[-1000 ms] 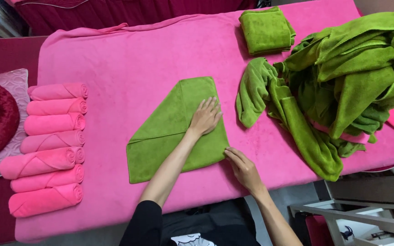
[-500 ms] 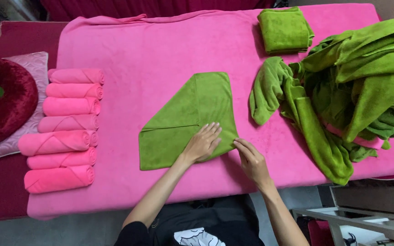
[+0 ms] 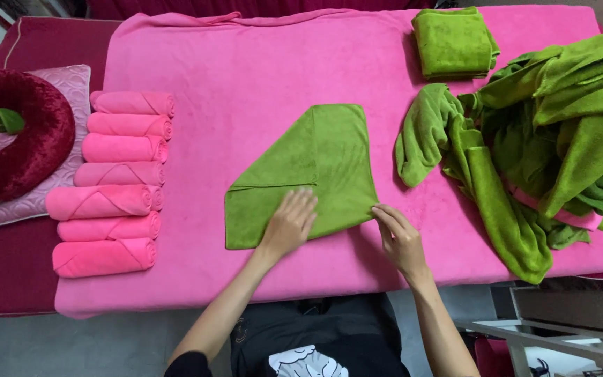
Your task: Folding a green towel into a decorative pointed shape on a massage table in a spa setting.
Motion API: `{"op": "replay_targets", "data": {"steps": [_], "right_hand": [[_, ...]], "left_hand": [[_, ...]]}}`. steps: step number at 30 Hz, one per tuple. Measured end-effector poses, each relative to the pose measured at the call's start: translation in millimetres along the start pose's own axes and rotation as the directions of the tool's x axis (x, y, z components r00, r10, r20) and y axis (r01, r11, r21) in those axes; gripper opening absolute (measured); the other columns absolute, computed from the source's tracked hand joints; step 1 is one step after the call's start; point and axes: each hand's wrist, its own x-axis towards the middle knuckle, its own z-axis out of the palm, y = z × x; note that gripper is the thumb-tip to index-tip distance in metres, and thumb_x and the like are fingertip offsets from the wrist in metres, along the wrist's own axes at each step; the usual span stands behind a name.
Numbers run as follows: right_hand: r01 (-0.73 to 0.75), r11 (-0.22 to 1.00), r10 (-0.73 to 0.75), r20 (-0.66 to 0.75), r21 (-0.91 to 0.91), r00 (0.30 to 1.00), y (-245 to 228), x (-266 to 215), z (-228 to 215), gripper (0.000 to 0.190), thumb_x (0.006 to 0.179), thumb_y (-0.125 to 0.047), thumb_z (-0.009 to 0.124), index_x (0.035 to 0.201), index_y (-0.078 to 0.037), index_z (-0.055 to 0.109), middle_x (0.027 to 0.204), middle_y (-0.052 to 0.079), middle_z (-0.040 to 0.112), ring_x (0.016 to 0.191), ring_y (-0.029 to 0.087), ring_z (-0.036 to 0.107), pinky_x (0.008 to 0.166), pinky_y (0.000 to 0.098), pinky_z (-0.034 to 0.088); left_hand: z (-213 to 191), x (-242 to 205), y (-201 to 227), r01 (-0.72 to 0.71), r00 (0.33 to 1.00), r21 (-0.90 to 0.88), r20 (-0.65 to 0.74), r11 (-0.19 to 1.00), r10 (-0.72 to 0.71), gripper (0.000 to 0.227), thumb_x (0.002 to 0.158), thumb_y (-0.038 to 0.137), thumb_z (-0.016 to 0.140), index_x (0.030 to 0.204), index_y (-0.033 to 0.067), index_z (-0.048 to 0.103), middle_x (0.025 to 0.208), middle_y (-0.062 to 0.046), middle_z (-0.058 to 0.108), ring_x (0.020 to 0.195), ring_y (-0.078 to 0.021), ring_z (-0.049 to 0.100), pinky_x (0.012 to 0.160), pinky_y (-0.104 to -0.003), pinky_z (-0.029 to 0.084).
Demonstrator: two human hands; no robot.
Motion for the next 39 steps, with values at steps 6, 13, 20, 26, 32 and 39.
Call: {"op": "replay_targets", "data": {"steps": [6, 13, 20, 26, 32, 39], "right_hand": [[-0.020, 1.000, 0.020, 0.000, 0.024, 1.000, -1, 6, -7, 0.027, 0.095, 0.007, 0.068, 0.117, -0.005, 0.079, 0.113, 0.016, 0.077, 0.107, 0.034, 0.076, 0.090, 0.0437, 0.062], [-0.045, 0.998, 0.041, 0.074, 0.049, 0.996, 3, 12, -7, 0.029, 0.095, 0.005, 0.067, 0.118, -0.007, 0.079, 0.113, 0.015, 0.077, 0.106, 0.034, 0.076, 0.089, 0.0448, 0.062], [-0.051, 0.999, 0.049, 0.122, 0.019, 0.991, 1, 22, -10, 0.029, 0.095, 0.004, 0.067, 0.119, -0.009, 0.079, 0.113, 0.013, 0.077, 0.107, 0.032, 0.076, 0.089, 0.0428, 0.063], [-0.043, 0.999, 0.040, 0.164, 0.010, 0.986, -1, 32, -12, 0.030, 0.094, 0.006, 0.065, 0.118, -0.008, 0.078, 0.114, 0.014, 0.078, 0.108, 0.033, 0.076, 0.088, 0.0439, 0.064], [-0.031, 1.000, 0.031, 0.196, -0.005, 0.980, -7, 37, -13, 0.030, 0.094, 0.006, 0.065, 0.117, -0.007, 0.077, 0.116, 0.015, 0.077, 0.109, 0.032, 0.076, 0.088, 0.0438, 0.064], [-0.060, 0.998, 0.054, 0.223, 0.021, 0.973, -7, 37, -16, 0.028, 0.094, 0.006, 0.064, 0.116, -0.006, 0.077, 0.115, 0.015, 0.077, 0.110, 0.035, 0.075, 0.090, 0.0460, 0.063]], "left_hand": [[22, 46, -15, 0.130, 0.991, 0.221, -0.042, 0.967, -0.123, 0.046, 0.111, 0.030, 0.049, 0.150, 0.0077, 0.058, 0.157, -0.021, 0.052, 0.150, -0.0346, 0.044, 0.127, -0.055, 0.026], [55, 98, -5, 0.081, 0.971, 0.324, -0.241, 0.943, -0.001, 0.041, 0.104, 0.028, 0.057, 0.137, 0.0062, 0.067, 0.142, -0.023, 0.063, 0.139, -0.0369, 0.056, 0.122, -0.059, 0.034], [96, 174, -8, 0.058, 0.954, 0.343, -0.295, 0.937, 0.049, 0.044, 0.100, 0.031, 0.061, 0.133, 0.0046, 0.070, 0.139, -0.024, 0.065, 0.137, -0.0383, 0.056, 0.121, -0.060, 0.036], [120, 239, -10, 0.029, 0.950, 0.329, -0.303, 0.944, 0.076, 0.046, 0.100, 0.034, 0.059, 0.135, 0.0043, 0.067, 0.139, -0.027, 0.064, 0.138, -0.0398, 0.055, 0.123, -0.062, 0.031], [130, 283, -19, 0.003, 0.938, 0.387, -0.321, 0.922, 0.131, 0.047, 0.101, 0.034, 0.056, 0.137, 0.0042, 0.064, 0.139, -0.027, 0.063, 0.141, -0.0397, 0.053, 0.125, -0.062, 0.027], [22, 143, -9, 0.149, 0.941, 0.333, -0.336, 0.931, -0.030, 0.048, 0.107, 0.033, 0.053, 0.148, 0.0101, 0.058, 0.159, -0.023, 0.049, 0.151, -0.0391, 0.041, 0.122, -0.067, 0.023]]}}
